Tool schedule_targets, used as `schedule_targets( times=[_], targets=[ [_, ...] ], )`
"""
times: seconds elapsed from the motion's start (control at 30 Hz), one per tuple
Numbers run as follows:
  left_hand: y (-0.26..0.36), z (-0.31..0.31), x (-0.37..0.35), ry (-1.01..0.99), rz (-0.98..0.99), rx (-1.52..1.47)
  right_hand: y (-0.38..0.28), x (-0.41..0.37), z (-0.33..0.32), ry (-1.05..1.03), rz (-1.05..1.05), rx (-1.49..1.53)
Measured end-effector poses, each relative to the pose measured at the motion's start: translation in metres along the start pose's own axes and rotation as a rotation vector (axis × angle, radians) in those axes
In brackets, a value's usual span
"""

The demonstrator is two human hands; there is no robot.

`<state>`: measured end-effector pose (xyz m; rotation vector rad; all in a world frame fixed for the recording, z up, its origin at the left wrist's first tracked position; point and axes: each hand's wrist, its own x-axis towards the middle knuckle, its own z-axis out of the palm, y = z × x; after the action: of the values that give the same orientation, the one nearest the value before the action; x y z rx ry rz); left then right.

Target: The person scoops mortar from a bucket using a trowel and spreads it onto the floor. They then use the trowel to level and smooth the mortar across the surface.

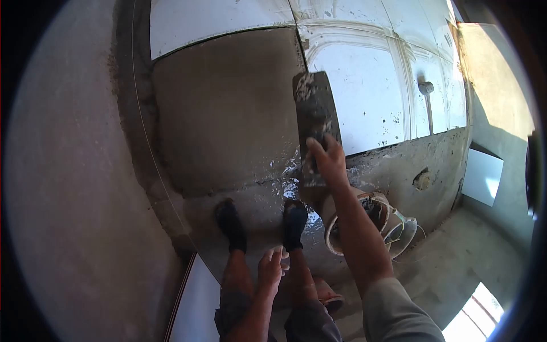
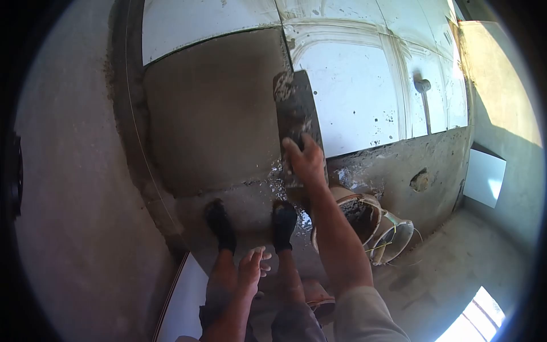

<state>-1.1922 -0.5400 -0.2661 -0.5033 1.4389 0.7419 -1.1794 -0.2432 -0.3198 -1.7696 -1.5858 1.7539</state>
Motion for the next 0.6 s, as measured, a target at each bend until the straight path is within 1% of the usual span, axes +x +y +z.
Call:
schedule_targets(
  times=[0.07,0.1,0.17,0.2,0.27,0.3,0.37,0.4,0.53,0.6],
  targets=[
    [0.005,-0.003,0.0,0.001,-0.011,-0.026,-0.004,0.048,0.013,0.119,-0.107,-0.242],
    [0.007,-0.004,0.0,0.006,-0.021,-0.049,-0.004,0.07,0.018,0.115,-0.104,-0.246],
    [0.011,-0.008,0.0,0.009,-0.042,-0.063,-0.004,0.108,0.028,0.27,-0.286,-0.532],
    [0.014,-0.009,0.001,0.011,-0.056,-0.075,-0.009,0.122,0.032,0.263,-0.285,-0.539],
    [0.019,-0.011,0.003,0.007,-0.067,-0.098,-0.023,0.144,0.039,0.376,-0.423,-0.79],
    [0.021,-0.012,0.003,0.004,-0.074,-0.112,-0.028,0.154,0.043,0.367,-0.42,-0.797],
    [0.027,-0.012,0.003,0.001,-0.083,-0.139,-0.04,0.17,0.05,0.343,-0.326,-0.924],
    [0.03,-0.013,0.004,-0.002,-0.081,-0.159,-0.048,0.176,0.053,0.316,-0.243,-0.999],
    [0.035,-0.013,0.007,0.011,-0.108,-0.195,-0.054,0.185,0.062,0.314,-0.234,-1.078],
    [0.039,-0.012,0.008,0.012,-0.123,-0.226,-0.054,0.182,0.064,0.314,-0.166,-1.107]
  ],
)
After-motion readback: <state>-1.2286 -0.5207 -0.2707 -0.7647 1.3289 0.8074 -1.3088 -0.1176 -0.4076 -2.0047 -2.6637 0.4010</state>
